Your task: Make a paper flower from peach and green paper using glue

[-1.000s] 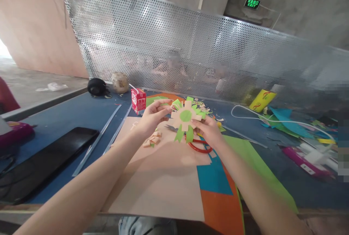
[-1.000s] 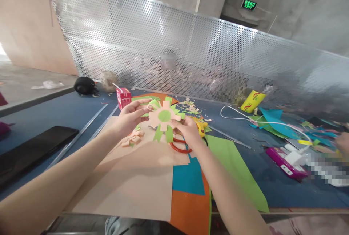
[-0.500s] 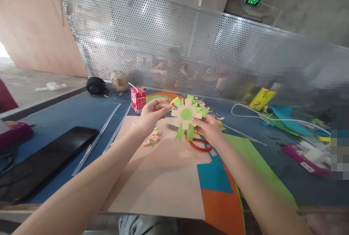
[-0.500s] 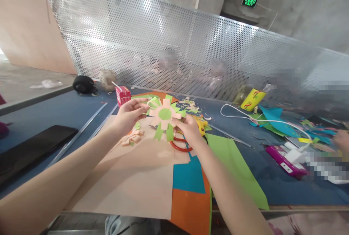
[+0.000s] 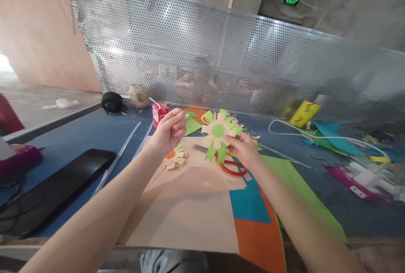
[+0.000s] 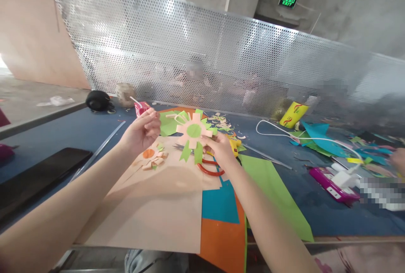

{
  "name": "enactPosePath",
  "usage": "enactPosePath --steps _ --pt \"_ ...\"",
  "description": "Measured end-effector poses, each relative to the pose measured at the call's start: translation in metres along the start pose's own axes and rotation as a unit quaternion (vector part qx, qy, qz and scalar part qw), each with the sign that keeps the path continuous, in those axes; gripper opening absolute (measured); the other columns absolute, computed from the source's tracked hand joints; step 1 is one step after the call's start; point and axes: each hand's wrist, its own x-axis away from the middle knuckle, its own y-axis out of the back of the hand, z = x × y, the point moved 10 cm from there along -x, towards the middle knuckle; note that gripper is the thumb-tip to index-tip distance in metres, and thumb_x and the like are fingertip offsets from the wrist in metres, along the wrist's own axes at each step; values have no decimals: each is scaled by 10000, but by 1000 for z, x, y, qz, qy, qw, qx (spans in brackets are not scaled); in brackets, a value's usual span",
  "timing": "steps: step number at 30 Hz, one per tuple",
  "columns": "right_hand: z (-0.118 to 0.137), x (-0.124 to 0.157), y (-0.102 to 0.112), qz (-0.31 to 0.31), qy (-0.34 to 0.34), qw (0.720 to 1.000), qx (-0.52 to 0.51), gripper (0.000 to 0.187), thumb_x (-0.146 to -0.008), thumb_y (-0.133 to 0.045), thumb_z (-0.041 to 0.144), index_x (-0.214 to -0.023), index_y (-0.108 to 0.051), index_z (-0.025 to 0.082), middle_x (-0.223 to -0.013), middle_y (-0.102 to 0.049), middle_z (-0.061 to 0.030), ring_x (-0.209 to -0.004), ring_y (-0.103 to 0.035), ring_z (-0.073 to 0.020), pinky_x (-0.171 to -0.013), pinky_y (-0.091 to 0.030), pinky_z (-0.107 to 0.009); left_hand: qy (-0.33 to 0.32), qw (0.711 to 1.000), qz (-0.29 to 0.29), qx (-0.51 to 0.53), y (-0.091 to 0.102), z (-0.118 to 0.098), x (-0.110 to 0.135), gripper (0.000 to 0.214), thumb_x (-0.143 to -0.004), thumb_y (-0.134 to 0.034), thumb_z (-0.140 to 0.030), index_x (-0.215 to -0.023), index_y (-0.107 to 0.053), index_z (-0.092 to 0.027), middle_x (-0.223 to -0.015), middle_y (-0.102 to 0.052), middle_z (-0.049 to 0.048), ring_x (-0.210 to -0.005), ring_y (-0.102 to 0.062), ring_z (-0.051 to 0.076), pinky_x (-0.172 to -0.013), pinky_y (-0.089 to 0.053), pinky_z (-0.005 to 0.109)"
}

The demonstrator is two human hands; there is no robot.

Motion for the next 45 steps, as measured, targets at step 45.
enactPosePath --steps 45 --pt "1 -3 8 -30 3 999 -14 184 -546 -692 228 -684 -584 174 -627 -577 26 -517 -499 -72 -430 -380 -201 -9 999 -30 -20 5 -3 -4 67 -727 -544 -104 -724 -567 -167 -621 -560 -45 -423 -458 -17 -305 -262 69"
